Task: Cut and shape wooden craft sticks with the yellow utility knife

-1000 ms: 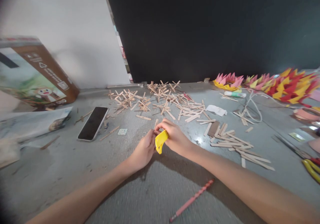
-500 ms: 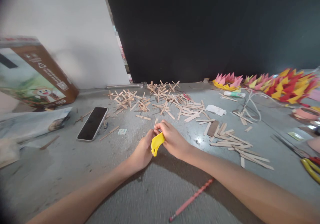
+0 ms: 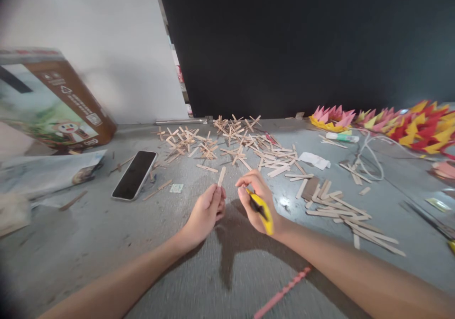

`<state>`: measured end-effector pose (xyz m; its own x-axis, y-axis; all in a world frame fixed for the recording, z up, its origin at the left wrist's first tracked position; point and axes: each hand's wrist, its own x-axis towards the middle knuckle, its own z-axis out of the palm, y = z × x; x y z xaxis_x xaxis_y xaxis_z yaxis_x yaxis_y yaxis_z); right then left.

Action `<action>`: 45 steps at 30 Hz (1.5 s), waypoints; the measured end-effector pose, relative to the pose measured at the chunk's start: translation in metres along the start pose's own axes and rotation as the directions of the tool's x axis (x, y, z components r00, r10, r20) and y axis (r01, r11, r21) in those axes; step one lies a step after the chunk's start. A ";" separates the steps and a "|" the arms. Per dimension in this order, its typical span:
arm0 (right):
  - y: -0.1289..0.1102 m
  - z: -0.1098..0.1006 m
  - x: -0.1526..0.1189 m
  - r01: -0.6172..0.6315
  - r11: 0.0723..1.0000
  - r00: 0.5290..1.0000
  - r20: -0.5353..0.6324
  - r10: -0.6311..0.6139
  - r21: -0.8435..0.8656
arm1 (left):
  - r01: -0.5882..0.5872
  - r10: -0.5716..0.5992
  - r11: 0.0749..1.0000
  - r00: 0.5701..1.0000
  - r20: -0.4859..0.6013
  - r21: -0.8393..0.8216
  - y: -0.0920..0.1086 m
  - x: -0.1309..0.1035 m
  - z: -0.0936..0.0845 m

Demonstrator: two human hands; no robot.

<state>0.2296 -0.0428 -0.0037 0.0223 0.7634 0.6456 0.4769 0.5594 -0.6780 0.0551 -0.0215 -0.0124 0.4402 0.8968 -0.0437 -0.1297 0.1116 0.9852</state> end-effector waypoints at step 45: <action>-0.028 0.008 -0.012 -0.079 0.995 0.994 0.077 0.084 -0.057 | -0.139 0.223 0.791 0.972 -0.070 0.596 0.006 -0.004 0.000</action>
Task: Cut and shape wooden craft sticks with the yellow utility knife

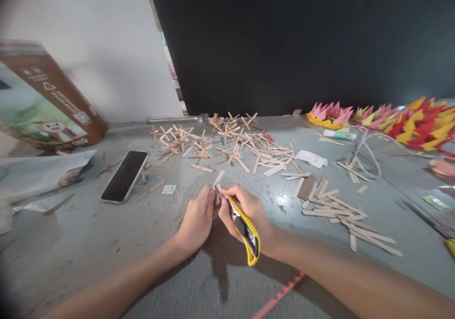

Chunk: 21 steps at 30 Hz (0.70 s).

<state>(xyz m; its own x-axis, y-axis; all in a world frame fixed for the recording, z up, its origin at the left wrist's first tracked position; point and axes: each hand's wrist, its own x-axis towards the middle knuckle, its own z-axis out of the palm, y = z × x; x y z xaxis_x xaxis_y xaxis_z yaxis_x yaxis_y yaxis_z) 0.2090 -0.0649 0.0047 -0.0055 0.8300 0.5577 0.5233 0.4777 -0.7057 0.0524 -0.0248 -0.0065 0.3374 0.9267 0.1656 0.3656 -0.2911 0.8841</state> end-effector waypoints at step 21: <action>0.004 0.008 0.001 -0.203 0.927 0.979 0.073 0.189 0.316 | -0.004 0.002 0.999 1.000 -0.028 -0.041 -0.001 0.003 0.002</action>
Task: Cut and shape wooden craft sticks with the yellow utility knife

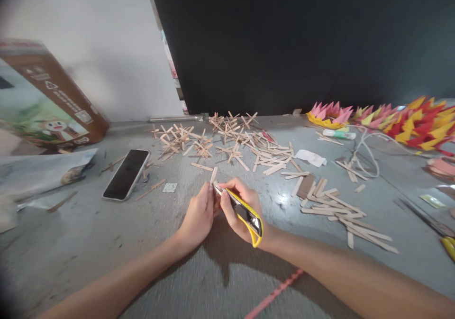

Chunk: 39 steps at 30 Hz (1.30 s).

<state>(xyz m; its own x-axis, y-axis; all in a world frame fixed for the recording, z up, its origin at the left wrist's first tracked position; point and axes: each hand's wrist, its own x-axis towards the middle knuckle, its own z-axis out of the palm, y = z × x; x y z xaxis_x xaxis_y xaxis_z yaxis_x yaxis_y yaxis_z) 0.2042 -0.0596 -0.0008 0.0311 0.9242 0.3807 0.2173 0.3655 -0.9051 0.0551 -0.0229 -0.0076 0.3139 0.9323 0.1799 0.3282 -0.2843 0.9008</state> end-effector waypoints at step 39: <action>0.008 -0.010 0.003 0.145 0.989 0.989 -0.005 -0.145 -0.026 | 0.254 -0.202 0.791 0.967 0.154 -0.557 -0.002 0.009 -0.005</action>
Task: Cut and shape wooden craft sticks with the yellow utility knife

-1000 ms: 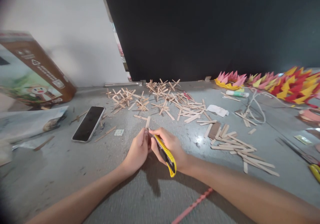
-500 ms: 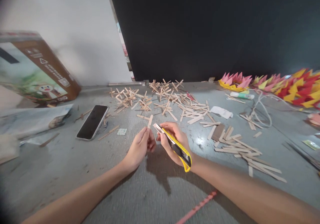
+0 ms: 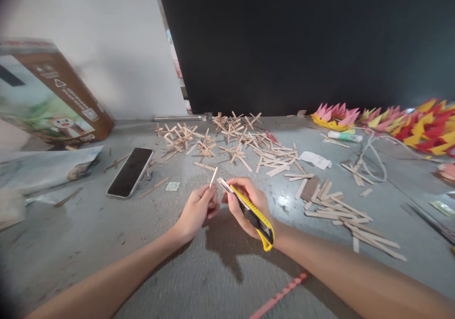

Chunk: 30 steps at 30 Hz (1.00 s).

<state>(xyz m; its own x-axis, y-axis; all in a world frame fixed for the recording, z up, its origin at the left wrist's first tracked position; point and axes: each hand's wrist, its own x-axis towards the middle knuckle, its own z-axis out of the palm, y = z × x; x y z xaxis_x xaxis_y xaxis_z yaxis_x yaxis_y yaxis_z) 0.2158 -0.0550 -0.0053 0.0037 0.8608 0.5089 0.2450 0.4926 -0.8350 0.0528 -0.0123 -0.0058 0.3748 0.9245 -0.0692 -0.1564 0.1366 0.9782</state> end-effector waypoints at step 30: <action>0.009 -0.011 0.003 0.147 0.970 0.989 0.033 -0.143 -0.195 | -0.005 -0.006 0.998 0.984 0.178 0.062 -0.002 0.001 -0.001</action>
<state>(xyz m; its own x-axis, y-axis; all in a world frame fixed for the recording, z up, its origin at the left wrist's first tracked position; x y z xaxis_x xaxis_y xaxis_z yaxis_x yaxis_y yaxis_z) 0.2285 -0.0490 -0.0090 -0.0631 0.7850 0.6163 0.4274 0.5793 -0.6941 0.0524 -0.0117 -0.0078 0.5323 0.8456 -0.0393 -0.1010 0.1096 0.9888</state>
